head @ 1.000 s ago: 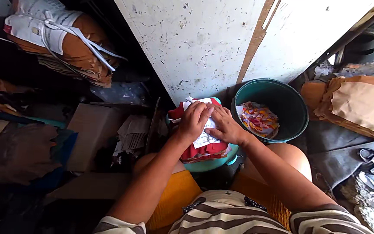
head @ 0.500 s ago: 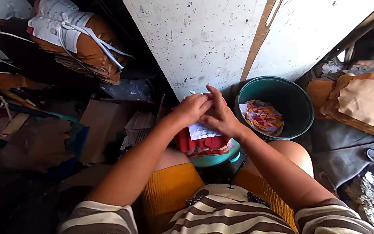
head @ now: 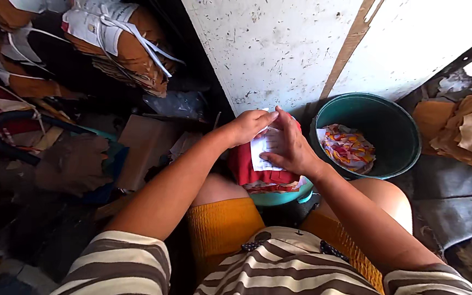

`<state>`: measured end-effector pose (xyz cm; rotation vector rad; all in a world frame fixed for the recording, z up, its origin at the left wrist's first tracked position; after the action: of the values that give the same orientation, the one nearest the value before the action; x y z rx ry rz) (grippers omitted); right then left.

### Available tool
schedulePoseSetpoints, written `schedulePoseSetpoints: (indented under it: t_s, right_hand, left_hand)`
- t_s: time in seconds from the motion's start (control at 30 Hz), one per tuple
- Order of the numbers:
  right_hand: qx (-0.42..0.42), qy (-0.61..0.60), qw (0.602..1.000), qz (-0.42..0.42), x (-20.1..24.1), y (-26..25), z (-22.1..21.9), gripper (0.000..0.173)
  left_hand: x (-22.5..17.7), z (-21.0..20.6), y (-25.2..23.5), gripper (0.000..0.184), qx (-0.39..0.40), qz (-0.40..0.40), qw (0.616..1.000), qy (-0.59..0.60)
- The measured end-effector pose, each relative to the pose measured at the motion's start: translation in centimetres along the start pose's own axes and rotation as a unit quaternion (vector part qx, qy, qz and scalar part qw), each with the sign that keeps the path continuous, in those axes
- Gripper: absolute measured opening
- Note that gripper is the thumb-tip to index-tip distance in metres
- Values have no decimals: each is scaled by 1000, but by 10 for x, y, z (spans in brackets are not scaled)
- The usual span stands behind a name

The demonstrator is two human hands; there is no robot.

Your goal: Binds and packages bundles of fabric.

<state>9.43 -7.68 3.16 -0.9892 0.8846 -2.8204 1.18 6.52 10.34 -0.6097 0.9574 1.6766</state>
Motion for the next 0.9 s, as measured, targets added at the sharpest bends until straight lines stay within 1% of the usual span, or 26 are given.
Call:
schedulePoseSetpoints:
  t_s: [0.03,0.07,0.13,0.17,0.2,0.23,0.3,0.37,0.47,0.53,0.6,0.7,0.73,0.8,0.83,0.9]
  right_hand:
    - [-33,44,998,10,5,-1,8,91]
    - [-71,96,993,20,9,-4,17,71]
    - [-110,168,978,56,17,-11,30,32]
    - [-110,179,974,85,21,-13,32,19]
    - [-100,190,970,117,26,-16,32,11]
    - [-77,202,965,146,30,-18,29,12]
    - [-20,242,952,187,36,-22,19,22]
    - [17,288,937,199,35,-25,11,25]
    - [30,306,936,171,32,-27,8,21]
    - [33,315,938,142,30,-28,9,23]
    - [40,312,939,136,29,-28,11,22]
    - [36,263,952,153,32,-27,24,20]
    - [32,236,961,144,31,-25,31,21]
    - [41,165,981,97,27,-20,47,22]
    - [50,111,990,65,22,-18,55,22]
    - [52,-36,998,-14,13,-10,63,21]
  left_hand:
    - [-2,1,0,43,21,12,1000,19]
    - [-4,3,0,43,43,19,998,28]
    - [-5,5,0,44,75,31,995,54]
    - [-5,5,0,45,83,35,994,68]
    - [-5,5,0,45,87,34,993,74]
    - [-6,6,-1,46,86,29,993,74]
    - [-8,5,-2,49,75,27,994,74]
    - [-11,5,0,56,63,45,994,76]
    - [-10,5,4,68,49,69,992,93]
    - [-6,5,6,72,49,61,989,127]
    - [-3,2,7,73,47,50,985,155]
    - [-5,-2,10,72,35,22,992,115]
    - [-5,-3,12,67,21,14,996,86]
    - [-2,-4,12,47,10,-13,1000,21]
    - [0,-5,12,39,7,-22,1000,2]
    - [4,-10,14,43,19,-38,999,-22]
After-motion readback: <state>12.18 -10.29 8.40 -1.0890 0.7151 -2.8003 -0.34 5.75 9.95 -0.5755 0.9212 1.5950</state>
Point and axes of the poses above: each hand's wrist, its own y-axis away from the middle knuckle, its own z-axis out of the back of the hand, x = y × z, the point moved 3 cm from there along -y, towards the middle knuckle, and after that the axes turned 8 degrees about x, right-handed, at the moved point
